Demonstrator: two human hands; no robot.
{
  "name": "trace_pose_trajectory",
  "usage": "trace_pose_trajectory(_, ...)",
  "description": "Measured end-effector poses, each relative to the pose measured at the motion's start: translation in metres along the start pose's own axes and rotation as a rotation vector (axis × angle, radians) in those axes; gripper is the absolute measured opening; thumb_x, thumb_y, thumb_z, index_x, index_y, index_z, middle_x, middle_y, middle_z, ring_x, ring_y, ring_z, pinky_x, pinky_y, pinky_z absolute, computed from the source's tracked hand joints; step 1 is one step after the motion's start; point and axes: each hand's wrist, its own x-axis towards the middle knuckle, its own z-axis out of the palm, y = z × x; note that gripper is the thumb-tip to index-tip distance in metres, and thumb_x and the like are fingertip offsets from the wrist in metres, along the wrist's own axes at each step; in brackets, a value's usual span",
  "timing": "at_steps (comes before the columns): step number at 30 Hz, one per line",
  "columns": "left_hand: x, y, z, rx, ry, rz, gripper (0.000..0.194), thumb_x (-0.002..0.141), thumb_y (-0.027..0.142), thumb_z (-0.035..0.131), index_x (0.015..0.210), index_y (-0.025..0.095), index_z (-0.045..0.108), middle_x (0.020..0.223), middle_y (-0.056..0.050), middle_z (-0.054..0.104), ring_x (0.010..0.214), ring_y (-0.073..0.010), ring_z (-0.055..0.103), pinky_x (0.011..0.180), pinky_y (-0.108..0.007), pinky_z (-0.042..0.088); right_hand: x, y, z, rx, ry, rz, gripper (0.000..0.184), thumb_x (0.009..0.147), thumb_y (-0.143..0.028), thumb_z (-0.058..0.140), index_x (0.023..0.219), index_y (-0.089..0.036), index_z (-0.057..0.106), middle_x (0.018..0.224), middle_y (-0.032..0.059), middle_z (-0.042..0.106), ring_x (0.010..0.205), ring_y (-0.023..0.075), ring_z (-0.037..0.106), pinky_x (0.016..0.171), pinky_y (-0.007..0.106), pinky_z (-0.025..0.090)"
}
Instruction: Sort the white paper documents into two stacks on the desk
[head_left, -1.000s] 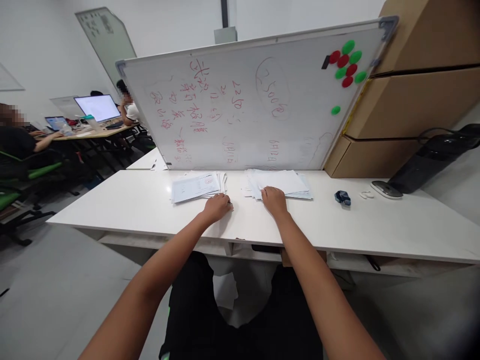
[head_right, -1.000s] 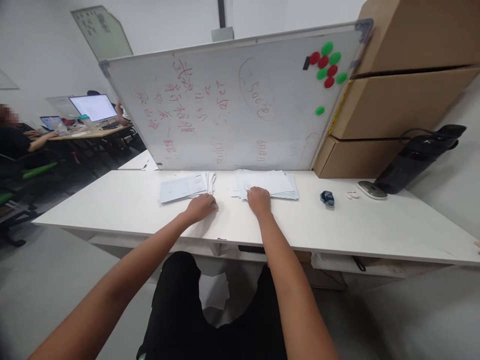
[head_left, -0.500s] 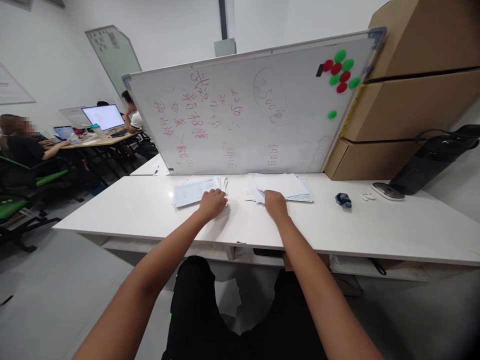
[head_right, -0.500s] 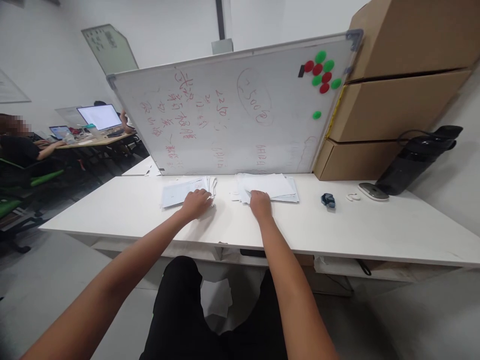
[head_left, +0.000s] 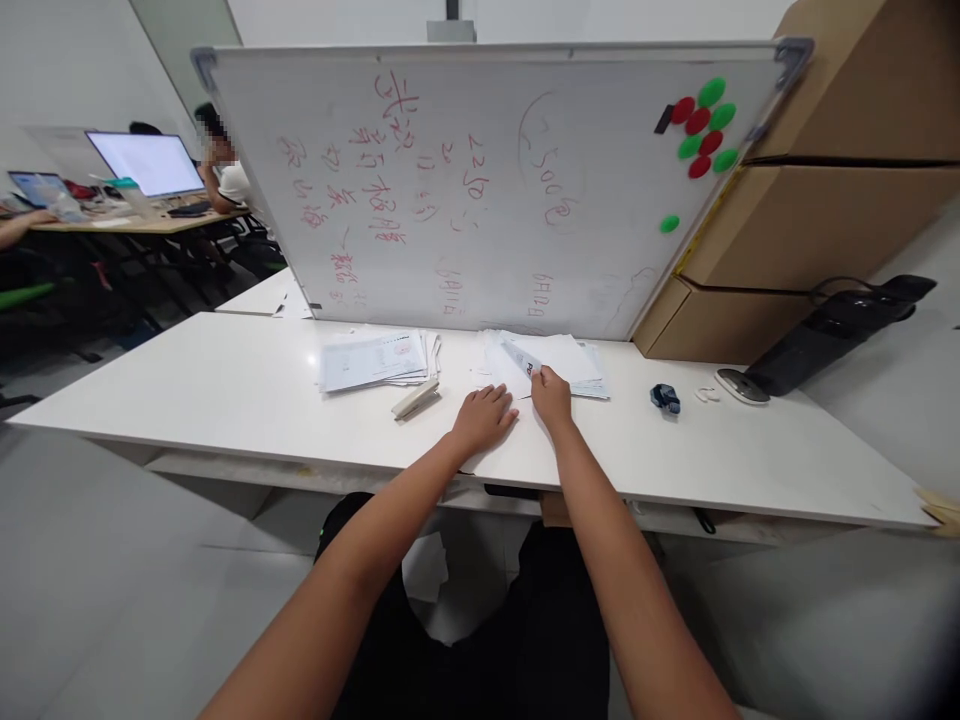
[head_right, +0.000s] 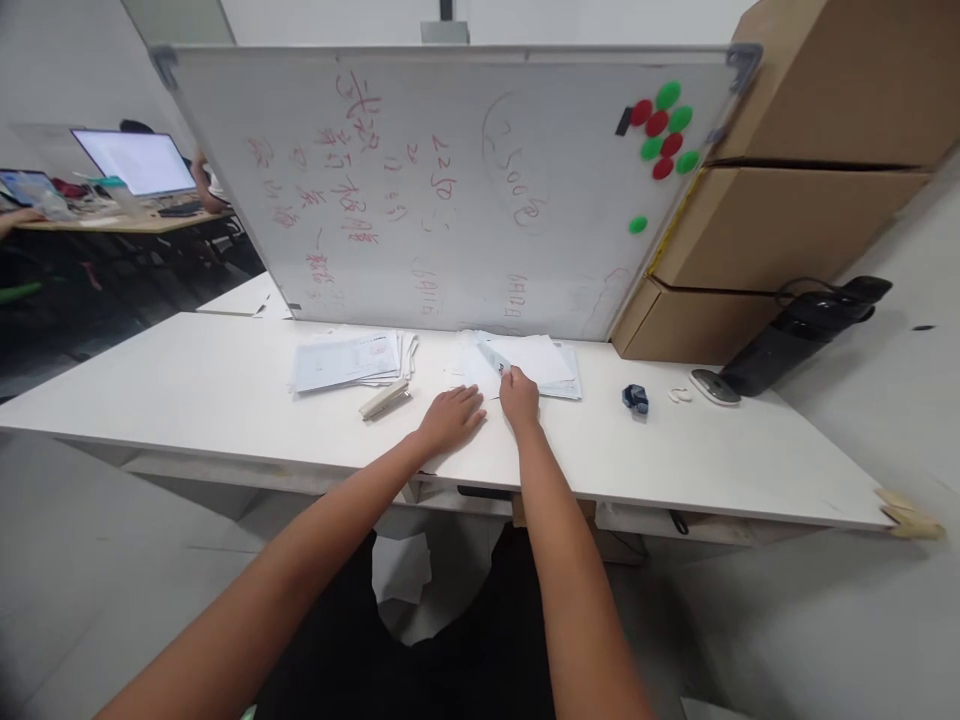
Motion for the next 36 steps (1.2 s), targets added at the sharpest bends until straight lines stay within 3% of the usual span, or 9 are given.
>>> trace_pose_trajectory(4,-0.001,-0.003,-0.001,-0.004,0.015,-0.009,0.042,0.096,0.041,0.031,0.128,0.022,0.05,0.145,-0.006,0.043,0.131,-0.0236,0.038,0.104,-0.04,0.031,-0.003,0.0,-0.006,-0.17,-0.148,-0.171,0.035,0.091,-0.027,0.036,0.116,-0.019,0.06,0.098,0.01,0.07,0.087,0.0236,0.062,0.077,0.032,0.044)
trace_pose_trajectory(9,-0.001,-0.002,0.002,-0.016,0.011,-0.025,0.043,0.096,0.039,0.03,0.13,0.021,0.05,0.145,-0.006,0.043,0.132,-0.0233,0.037,0.105,-0.039,0.029,-0.01,0.005,-0.012,-0.101,-0.217,-0.227,0.056,0.085,-0.019,0.043,0.141,-0.018,0.035,0.13,0.0098,0.059,0.11,0.0243,0.059,0.093,0.037,0.045)
trace_pose_trajectory(15,-0.002,-0.003,0.005,-0.031,0.007,-0.04,0.046,0.096,0.041,0.03,0.133,0.02,0.047,0.146,-0.005,0.042,0.132,-0.0234,0.036,0.107,-0.039,0.028,-0.012,0.011,-0.011,-0.027,-0.227,-0.226,0.061,0.077,-0.011,0.044,0.138,-0.018,0.039,0.135,0.0089,0.054,0.12,0.023,0.053,0.101,0.039,0.042)
trace_pose_trajectory(22,-0.002,-0.005,0.007,-0.048,0.026,-0.035,0.044,0.096,0.04,0.031,0.132,0.021,0.048,0.145,-0.006,0.043,0.131,-0.024,0.036,0.106,-0.04,0.028,-0.01,0.02,-0.004,-0.032,-0.176,-0.382,0.051,0.081,-0.022,0.05,0.131,-0.016,0.049,0.136,0.0099,0.053,0.127,0.0219,0.047,0.11,0.04,0.034)
trace_pose_trajectory(30,-0.002,-0.004,0.013,-0.061,0.106,-0.017,0.039,0.094,0.038,0.037,0.124,0.019,0.054,0.14,-0.007,0.048,0.126,-0.0256,0.041,0.102,-0.041,0.031,-0.011,0.022,0.002,-0.026,-0.058,-0.426,0.035,0.09,-0.026,0.039,0.114,-0.016,0.063,0.123,0.0111,0.063,0.12,0.0233,0.054,0.104,0.042,0.04)
trace_pose_trajectory(36,0.005,-0.007,0.01,-0.176,0.138,-0.044,0.033,0.093,0.036,0.041,0.112,0.019,0.062,0.132,-0.009,0.054,0.122,-0.0255,0.043,0.1,-0.042,0.032,-0.012,0.015,-0.006,-0.2,0.109,-0.334,0.039,0.093,-0.027,0.032,0.108,-0.011,0.064,0.095,0.0152,0.072,0.086,0.027,0.067,0.078,0.04,0.052)
